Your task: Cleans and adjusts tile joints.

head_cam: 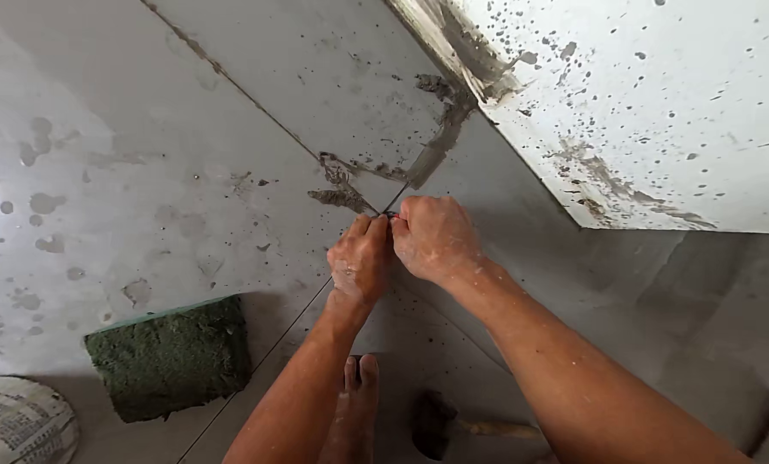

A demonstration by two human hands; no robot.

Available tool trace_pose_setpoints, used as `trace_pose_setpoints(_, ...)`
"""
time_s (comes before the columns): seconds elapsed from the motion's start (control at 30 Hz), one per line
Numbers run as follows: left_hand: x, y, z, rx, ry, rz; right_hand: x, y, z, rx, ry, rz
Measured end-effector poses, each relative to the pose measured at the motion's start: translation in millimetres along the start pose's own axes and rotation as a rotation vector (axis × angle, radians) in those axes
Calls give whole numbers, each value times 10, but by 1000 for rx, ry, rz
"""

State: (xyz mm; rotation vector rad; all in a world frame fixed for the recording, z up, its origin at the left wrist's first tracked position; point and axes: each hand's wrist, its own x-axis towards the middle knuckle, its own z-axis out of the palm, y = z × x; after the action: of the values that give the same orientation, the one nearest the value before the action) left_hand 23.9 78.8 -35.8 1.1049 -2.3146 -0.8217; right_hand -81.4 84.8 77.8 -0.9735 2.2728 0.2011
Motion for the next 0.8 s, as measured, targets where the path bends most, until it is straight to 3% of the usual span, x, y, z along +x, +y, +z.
trace_pose_setpoints(0.23,63,-71,-198,-89,-136,-39,20,37,21,221,-26,178)
trace_pose_setpoints(0.47,-10,-124,-395,-85,-57,-101,-25,-22,87,178,79,171)
trace_pose_setpoints(0.67,19,-22,-61,-20,-29,16,-21,24,100,287,89,187)
trace_pose_setpoints(0.8,157,-152,-133,-26,-159,142,-4,83,62,264,49,138)
